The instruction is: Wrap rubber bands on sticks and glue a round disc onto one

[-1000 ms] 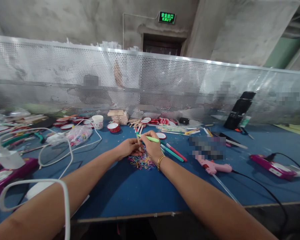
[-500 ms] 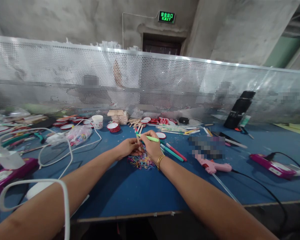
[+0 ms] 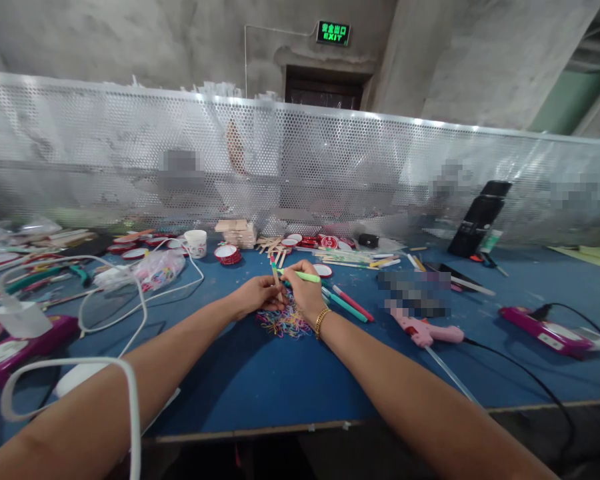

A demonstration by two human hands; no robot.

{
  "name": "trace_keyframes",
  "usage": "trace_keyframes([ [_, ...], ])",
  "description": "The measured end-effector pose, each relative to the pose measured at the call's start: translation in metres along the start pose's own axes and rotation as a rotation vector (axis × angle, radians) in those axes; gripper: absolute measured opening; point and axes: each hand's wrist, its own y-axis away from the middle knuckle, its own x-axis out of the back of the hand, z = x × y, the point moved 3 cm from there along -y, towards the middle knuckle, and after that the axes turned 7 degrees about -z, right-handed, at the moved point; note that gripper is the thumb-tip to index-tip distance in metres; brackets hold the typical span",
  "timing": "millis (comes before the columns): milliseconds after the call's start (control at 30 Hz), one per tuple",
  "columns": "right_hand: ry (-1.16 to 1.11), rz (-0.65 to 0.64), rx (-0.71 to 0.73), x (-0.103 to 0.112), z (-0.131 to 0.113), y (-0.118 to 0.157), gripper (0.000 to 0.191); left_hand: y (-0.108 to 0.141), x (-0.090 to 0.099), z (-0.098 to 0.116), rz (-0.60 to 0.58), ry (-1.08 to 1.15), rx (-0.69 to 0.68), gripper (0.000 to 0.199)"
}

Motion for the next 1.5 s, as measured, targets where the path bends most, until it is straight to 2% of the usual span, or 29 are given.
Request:
trace_keyframes([
  [1500,-0.045,-0.012,-0.026,0.0010,0.0082,-0.0025,0.008,0.0006,-0.0002,0.0006,-0.031,0.019,-0.008,0.035],
])
